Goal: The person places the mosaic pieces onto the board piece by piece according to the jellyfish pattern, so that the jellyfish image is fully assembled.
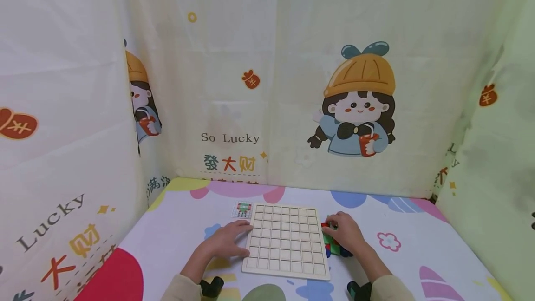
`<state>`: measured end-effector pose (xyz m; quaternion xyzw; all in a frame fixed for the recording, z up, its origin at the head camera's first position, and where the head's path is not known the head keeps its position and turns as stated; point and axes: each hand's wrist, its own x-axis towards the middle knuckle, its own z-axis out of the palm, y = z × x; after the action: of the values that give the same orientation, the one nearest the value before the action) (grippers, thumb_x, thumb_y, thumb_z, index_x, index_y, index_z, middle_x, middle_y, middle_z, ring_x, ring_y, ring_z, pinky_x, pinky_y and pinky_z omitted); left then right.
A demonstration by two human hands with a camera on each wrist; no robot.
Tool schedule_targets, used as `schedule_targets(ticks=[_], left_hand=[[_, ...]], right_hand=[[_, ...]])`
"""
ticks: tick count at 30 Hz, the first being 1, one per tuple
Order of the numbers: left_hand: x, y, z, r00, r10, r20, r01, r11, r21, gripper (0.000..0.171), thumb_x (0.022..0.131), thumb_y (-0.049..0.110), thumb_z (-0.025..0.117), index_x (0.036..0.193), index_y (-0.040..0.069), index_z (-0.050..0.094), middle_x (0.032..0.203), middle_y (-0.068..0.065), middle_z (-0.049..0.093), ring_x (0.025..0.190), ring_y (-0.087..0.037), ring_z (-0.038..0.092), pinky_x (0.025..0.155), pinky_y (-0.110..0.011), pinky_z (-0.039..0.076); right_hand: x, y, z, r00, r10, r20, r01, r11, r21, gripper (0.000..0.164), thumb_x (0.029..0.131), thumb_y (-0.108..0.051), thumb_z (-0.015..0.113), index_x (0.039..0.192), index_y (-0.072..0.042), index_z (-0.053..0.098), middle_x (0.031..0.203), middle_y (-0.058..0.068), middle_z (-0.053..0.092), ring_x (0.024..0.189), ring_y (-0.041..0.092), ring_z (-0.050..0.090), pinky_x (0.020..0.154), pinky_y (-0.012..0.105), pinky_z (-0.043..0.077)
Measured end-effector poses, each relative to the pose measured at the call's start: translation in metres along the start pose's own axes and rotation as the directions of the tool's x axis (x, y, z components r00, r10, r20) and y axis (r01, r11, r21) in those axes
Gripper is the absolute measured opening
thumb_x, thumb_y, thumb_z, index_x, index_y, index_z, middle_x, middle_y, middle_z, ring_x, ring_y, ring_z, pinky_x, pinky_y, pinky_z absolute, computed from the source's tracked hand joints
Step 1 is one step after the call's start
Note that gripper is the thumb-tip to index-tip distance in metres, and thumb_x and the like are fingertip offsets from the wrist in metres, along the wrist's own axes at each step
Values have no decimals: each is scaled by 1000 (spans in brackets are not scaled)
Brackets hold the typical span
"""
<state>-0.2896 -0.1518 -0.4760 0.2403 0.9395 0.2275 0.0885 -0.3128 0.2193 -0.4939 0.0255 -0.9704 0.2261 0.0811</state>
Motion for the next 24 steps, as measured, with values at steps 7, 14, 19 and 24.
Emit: schedule_targets(ticks=[7, 14, 19, 24], left_hand=[[-1, 2, 0, 1000, -7, 1, 7, 1000, -6, 71, 78, 39, 77, 140, 15, 51, 149, -9, 43, 139, -37, 37, 108, -60, 34], [-2, 5, -2, 1000, -15, 5, 15, 1000, -21, 71, 78, 37, 78, 140, 15, 51, 150, -9, 42, 139, -38, 36, 108, -61, 33], [-3, 5, -2, 1000, -6, 6, 6, 1000, -30, 70, 79, 37, 77, 140, 14, 50, 150, -9, 42, 140, -37, 36, 110, -60, 33], [-2, 3, 0, 1000, 3, -1, -3, 1000, -17, 71, 79, 37, 77, 141, 14, 50, 150, -9, 43, 139, -37, 37, 109, -59, 33]], right_hand=[[1, -1, 0, 1000, -19, 0, 19, 1000, 7, 24, 76, -31, 81, 92, -15, 73, 81, 0, 55, 76, 15, 47, 64, 27, 40], [3, -4, 1, 1000, -28, -8, 28, 1000, 1, 22, 76, -32, 81, 88, -16, 73, 79, 0, 54, 73, 14, 46, 61, 27, 37], [2, -3, 0, 1000, -21, 4, 21, 1000, 4, 23, 76, -34, 81, 80, -16, 67, 77, 0, 54, 72, 15, 46, 63, 28, 37], [1, -2, 0, 1000, -9, 13, 9, 1000, 28, 31, 74, -36, 82, 76, -14, 61, 76, 1, 53, 72, 15, 46, 63, 28, 38]])
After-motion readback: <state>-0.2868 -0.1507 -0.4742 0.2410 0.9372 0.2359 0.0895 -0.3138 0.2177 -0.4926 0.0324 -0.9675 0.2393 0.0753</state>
